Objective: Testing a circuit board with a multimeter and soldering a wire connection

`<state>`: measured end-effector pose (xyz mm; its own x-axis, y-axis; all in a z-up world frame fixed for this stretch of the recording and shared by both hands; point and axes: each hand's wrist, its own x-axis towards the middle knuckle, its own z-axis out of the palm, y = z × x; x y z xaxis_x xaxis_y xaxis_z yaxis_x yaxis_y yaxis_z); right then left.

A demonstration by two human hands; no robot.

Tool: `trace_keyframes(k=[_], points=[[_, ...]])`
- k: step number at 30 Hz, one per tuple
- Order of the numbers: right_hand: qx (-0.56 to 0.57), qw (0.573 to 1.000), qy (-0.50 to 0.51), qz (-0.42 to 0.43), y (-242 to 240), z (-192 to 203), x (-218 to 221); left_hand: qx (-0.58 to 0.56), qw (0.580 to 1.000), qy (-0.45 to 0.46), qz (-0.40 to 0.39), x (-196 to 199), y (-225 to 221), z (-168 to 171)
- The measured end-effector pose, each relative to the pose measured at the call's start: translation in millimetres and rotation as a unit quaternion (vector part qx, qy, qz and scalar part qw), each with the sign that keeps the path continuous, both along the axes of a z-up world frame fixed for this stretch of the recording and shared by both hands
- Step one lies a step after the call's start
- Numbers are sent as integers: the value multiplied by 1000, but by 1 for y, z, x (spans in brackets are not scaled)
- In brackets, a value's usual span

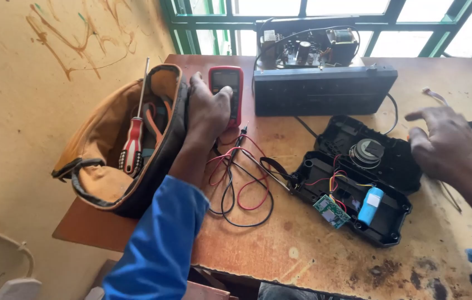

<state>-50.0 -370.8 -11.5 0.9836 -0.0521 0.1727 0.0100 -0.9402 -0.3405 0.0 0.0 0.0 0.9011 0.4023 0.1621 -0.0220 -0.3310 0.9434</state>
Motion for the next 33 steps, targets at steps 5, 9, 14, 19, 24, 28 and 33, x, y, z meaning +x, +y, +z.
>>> trace_keyframes(k=[5,9,14,19,24,28,33], points=[[-174,943,-128,254,81,12,22,49,997,41,50,12,-6,3],[-72,865,-125,480,176,14,44,113,993,18,-1,28,13,-19],[-76,846,-31,527,221,-6,69,126,988,67,-50,14,29,-2],[-134,847,-17,515,232,-22,87,122,983,96,-102,-13,33,18],[-156,828,-85,532,223,-23,90,127,979,120,-109,-15,33,19],[-174,822,-181,511,219,1,62,122,980,113,-110,-10,38,11],[-242,837,-283,400,204,-20,80,131,973,123,-148,-22,31,20]])
